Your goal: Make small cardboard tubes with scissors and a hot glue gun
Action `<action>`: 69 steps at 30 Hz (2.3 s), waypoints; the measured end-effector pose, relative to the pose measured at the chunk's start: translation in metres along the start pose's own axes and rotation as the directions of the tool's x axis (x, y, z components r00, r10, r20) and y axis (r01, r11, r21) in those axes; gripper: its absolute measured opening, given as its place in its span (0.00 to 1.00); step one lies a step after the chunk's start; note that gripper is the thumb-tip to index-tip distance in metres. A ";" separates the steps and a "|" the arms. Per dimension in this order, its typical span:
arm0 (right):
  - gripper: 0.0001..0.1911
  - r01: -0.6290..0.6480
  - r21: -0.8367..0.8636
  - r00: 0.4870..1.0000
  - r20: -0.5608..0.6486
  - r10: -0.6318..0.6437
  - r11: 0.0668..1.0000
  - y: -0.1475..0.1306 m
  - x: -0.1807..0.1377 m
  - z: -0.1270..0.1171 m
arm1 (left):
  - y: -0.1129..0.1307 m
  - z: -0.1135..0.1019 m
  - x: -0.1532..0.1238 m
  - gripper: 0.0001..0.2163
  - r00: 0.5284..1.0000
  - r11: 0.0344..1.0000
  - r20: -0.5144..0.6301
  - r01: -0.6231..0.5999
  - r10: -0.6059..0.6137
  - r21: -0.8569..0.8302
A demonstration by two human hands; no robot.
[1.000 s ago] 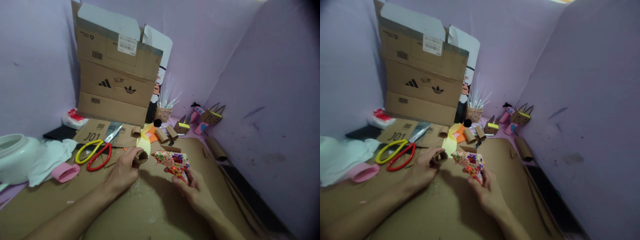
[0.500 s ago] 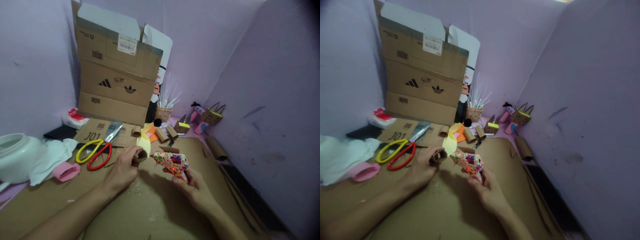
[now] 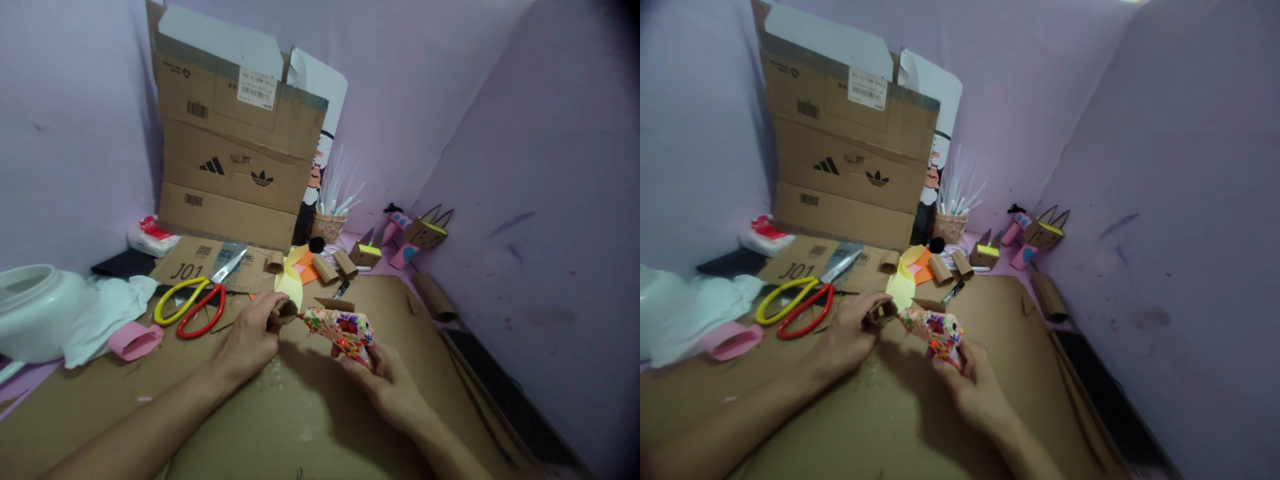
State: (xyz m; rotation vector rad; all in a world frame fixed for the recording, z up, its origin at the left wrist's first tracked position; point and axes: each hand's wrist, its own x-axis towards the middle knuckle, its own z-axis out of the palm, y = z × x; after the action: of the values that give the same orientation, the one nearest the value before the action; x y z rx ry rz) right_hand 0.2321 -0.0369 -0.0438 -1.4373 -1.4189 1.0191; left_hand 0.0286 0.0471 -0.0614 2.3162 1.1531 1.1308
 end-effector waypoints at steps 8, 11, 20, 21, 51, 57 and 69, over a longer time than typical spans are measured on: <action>0.12 0.006 -0.017 0.999 -0.031 -0.007 1.000 -0.002 -0.001 0.001 | -0.001 0.000 -0.001 0.22 1.000 1.000 0.013 0.015 -0.015 0.008; 0.12 0.011 -0.039 0.999 -0.044 -0.013 0.999 -0.002 0.000 0.002 | -0.001 0.000 -0.001 0.22 1.000 1.000 0.014 0.011 -0.011 0.002; 0.14 -0.023 -0.028 0.999 -0.041 0.022 0.999 -0.004 -0.001 0.002 | -0.001 0.000 -0.001 0.23 1.000 1.000 0.003 0.001 -0.001 0.001; 0.14 -0.025 -0.029 0.999 -0.040 0.024 0.999 -0.004 -0.002 0.003 | -0.001 0.000 -0.001 0.23 1.000 1.000 0.004 0.000 0.000 0.004; 0.12 0.031 0.005 1.000 0.006 -0.031 1.000 -0.001 -0.004 0.004 | 0.002 -0.001 -0.001 0.24 0.997 0.997 -0.019 -0.069 0.070 0.041; 0.15 0.006 0.005 1.000 -0.006 -0.006 1.000 0.000 -0.004 0.005 | 0.002 -0.002 -0.001 0.24 0.998 0.998 -0.015 -0.056 0.057 0.034; 0.16 0.004 0.011 1.000 -0.015 -0.004 1.000 0.006 -0.009 0.008 | 0.002 -0.001 -0.001 0.25 0.994 0.995 0.025 -0.102 0.102 0.014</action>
State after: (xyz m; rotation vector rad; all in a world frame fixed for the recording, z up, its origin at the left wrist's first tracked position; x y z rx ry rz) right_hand 0.2265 -0.0453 -0.0521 -1.4308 -1.4032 1.0102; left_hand 0.0285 0.0448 -0.0605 2.4183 1.0492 1.1297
